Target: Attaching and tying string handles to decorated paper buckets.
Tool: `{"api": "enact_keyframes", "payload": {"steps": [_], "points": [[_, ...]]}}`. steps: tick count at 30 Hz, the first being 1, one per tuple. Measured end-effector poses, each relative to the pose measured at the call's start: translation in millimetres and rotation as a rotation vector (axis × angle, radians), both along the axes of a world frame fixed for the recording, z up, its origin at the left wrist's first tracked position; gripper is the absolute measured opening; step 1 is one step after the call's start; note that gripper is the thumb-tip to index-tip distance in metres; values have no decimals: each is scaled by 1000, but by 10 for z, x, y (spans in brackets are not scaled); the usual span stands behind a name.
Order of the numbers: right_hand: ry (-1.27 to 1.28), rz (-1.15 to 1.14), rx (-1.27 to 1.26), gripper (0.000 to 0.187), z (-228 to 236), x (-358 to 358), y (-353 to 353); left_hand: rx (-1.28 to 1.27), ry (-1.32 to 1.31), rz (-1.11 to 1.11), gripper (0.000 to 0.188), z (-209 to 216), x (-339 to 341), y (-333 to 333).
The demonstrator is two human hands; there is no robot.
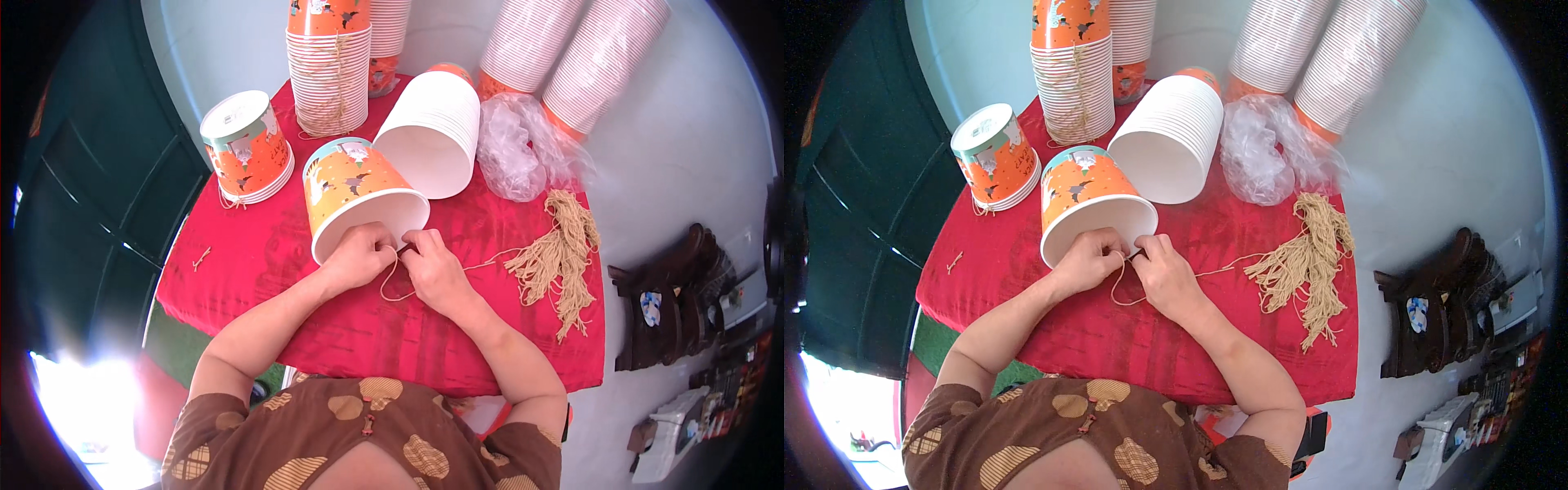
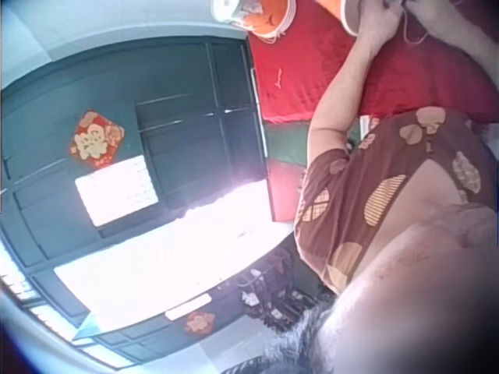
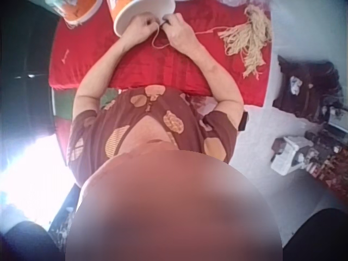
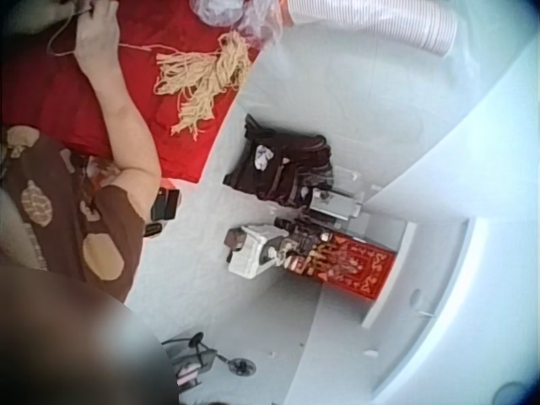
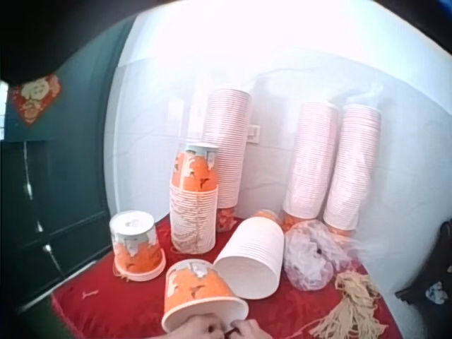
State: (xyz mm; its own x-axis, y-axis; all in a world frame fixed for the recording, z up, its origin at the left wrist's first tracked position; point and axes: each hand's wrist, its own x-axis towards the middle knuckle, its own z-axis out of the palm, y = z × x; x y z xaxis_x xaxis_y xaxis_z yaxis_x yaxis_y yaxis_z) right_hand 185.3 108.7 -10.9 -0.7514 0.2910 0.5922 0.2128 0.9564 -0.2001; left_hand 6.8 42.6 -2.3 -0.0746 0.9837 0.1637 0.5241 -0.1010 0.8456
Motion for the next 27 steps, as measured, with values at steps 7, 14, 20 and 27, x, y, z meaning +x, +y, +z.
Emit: {"api": "enact_keyframes", "payload": {"steps": [7,14,20,27], "points": [[19,27,8,8,17,4,41,-115,-162,31,15,118,66,-30],[60,102,-53,6,62,4,74,24,200,159,16,132,201,-117],[25,141,-76,7,7,-2,90,-75,249,211,18,-35,142,-39],[101,130,-154,6,-48,-14,101,-82,159,128,12,-22,128,-60]]}}
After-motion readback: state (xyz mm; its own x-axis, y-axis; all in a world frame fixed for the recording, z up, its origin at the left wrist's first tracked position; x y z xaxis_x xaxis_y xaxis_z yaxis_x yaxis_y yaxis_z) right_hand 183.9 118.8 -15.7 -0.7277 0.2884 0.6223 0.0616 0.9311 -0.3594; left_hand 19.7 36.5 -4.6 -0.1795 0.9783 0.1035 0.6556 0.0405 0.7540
